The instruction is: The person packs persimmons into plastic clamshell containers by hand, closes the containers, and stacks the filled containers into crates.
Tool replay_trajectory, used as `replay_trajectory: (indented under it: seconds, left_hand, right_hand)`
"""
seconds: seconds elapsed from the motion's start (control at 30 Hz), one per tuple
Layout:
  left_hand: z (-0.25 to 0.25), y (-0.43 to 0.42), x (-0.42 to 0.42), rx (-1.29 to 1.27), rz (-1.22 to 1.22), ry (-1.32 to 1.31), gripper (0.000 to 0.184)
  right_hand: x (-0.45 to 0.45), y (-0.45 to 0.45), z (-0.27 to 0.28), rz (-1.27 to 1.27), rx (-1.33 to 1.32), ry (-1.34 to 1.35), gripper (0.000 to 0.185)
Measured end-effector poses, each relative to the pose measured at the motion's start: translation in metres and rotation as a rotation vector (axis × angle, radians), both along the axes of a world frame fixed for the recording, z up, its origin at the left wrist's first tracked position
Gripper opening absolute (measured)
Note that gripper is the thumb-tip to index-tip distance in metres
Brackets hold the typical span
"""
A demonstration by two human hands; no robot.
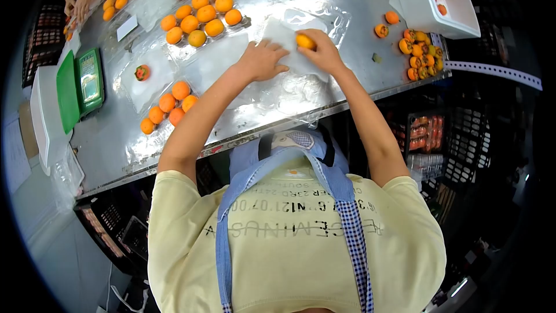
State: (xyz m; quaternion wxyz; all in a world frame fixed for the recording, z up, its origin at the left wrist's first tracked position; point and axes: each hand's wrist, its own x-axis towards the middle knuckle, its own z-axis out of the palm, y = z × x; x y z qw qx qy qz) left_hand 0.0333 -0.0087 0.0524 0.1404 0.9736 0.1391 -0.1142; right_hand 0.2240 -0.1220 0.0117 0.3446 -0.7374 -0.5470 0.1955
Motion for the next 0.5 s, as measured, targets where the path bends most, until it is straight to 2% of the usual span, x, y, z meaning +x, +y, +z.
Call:
replay_trajectory:
  seconds: [0.07, 0.13, 0.2, 0.3, 0.33, 0.43, 0.5]
  left_hand:
    - [-0.006, 0.004, 0.004, -0.116, 0.027, -0.018, 0.056]
    - [-0.009, 0.002, 0.005, -0.130, 0.057, -0.040, 0.058]
    - [-0.009, -0.003, 0.008, -0.039, 0.079, -0.074, 0.060]
    - [-0.001, -0.005, 0.027, -0.045, 0.115, -0.016, 0.060]
    - [-0.001, -0.005, 0.033, -0.046, 0.127, -0.015, 0.060]
    - [-0.011, -0.003, 0.045, -0.065, 0.172, -0.019, 0.059]
    - [-0.012, -0.002, 0.053, -0.105, 0.206, -0.035, 0.058]
  right_hand:
    - [0.012, -0.013, 0.012, -0.177, 0.125, 0.238, 0.041]
    - [0.041, -0.034, 0.026, -0.321, 0.202, 0.251, 0.042]
    - [0.085, -0.058, 0.009, -0.368, 0.269, 0.048, 0.043]
    - [0.134, -0.094, -0.009, -0.356, 0.094, -0.243, 0.045]
    - [0.137, -0.102, -0.014, -0.403, -0.078, -0.488, 0.048]
    - [0.110, -0.097, 0.025, -0.227, 0.061, -0.662, 0.052]
    - [0.088, -0.090, 0.024, 0.077, 0.048, -0.590, 0.053]
